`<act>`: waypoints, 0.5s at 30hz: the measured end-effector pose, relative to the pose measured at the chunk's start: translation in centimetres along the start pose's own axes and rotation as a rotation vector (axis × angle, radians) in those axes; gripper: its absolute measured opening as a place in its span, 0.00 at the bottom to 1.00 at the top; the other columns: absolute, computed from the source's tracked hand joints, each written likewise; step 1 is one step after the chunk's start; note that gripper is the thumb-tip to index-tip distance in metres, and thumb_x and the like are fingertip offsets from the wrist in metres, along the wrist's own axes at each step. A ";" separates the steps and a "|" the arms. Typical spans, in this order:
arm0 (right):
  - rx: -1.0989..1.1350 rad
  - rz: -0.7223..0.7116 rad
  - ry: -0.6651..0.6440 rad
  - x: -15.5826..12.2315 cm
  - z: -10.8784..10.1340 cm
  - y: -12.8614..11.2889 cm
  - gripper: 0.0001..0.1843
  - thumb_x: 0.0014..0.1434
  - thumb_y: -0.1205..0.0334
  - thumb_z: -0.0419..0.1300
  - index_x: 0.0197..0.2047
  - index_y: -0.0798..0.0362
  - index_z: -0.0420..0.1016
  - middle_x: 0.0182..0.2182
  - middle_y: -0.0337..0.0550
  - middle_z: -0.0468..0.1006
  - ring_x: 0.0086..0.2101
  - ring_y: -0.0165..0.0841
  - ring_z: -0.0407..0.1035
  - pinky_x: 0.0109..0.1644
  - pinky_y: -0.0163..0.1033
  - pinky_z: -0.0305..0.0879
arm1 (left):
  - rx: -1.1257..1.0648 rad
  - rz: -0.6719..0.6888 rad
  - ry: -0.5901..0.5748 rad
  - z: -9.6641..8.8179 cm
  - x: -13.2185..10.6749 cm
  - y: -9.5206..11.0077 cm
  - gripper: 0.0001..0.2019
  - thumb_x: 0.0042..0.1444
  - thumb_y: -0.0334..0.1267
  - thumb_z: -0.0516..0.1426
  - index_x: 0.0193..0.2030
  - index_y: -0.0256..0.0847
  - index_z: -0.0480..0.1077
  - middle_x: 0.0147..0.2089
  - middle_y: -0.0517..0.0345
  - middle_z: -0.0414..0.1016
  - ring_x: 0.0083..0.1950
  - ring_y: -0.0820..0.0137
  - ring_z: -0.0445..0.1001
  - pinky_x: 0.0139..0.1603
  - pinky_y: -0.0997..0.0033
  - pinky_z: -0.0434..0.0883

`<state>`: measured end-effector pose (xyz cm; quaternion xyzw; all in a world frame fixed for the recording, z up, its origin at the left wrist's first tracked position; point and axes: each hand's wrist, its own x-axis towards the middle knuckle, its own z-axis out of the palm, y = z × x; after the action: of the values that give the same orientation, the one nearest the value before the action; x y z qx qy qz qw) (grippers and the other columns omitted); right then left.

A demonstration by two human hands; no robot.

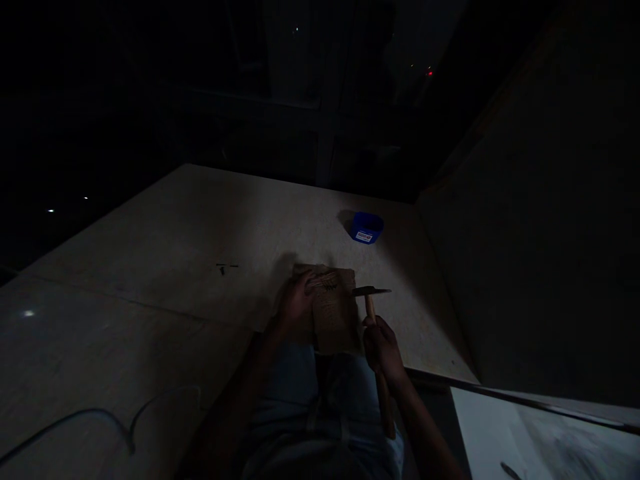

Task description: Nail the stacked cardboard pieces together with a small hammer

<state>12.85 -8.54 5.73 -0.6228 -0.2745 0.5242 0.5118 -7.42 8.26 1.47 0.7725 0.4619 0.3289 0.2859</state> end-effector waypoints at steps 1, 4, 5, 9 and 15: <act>0.008 0.004 0.009 -0.2 -0.1 0.1 0.26 0.57 0.33 0.60 0.37 0.49 0.61 0.15 0.22 0.56 0.10 0.20 0.45 0.10 0.26 0.43 | 0.025 -0.007 0.049 -1.1 -0.2 -0.7 0.23 0.59 0.34 0.59 0.62 0.43 0.68 0.60 0.50 0.76 0.62 0.63 0.73 0.67 0.59 0.68; 0.017 0.008 0.019 -0.8 -0.5 0.2 0.27 0.56 0.33 0.61 0.37 0.48 0.62 0.15 0.22 0.55 0.09 0.20 0.45 0.09 0.26 0.43 | 0.146 -0.078 0.196 -5.0 -1.0 -3.8 0.19 0.60 0.37 0.57 0.59 0.41 0.70 0.59 0.48 0.76 0.62 0.61 0.72 0.67 0.58 0.67; 0.017 0.009 0.020 -0.9 -0.5 0.2 0.28 0.55 0.32 0.62 0.37 0.48 0.62 0.15 0.22 0.56 0.09 0.20 0.45 0.09 0.26 0.44 | 0.201 -0.124 0.242 -6.4 -1.3 -5.1 0.19 0.61 0.38 0.57 0.59 0.40 0.70 0.59 0.46 0.76 0.62 0.60 0.72 0.67 0.58 0.67; -0.008 0.012 0.036 -1.2 -0.5 0.5 0.30 0.52 0.30 0.62 0.37 0.49 0.63 0.14 0.23 0.56 0.09 0.20 0.46 0.09 0.26 0.43 | 0.452 -0.402 0.382 -12.2 -2.7 -10.4 0.20 0.60 0.36 0.53 0.58 0.33 0.70 0.57 0.38 0.75 0.60 0.54 0.72 0.66 0.52 0.66; -0.047 0.027 0.017 -1.2 -0.1 1.6 0.30 0.52 0.30 0.63 0.37 0.49 0.65 0.14 0.24 0.57 0.09 0.21 0.48 0.09 0.26 0.44 | 0.630 -0.565 0.302 -16.5 -3.3 -15.0 0.24 0.63 0.42 0.51 0.61 0.29 0.69 0.56 0.32 0.74 0.59 0.50 0.71 0.62 0.52 0.66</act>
<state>12.29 -10.18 4.70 -0.6428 -0.2741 0.5191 0.4921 -29.21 13.73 -0.21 0.6089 0.7688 0.1903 0.0448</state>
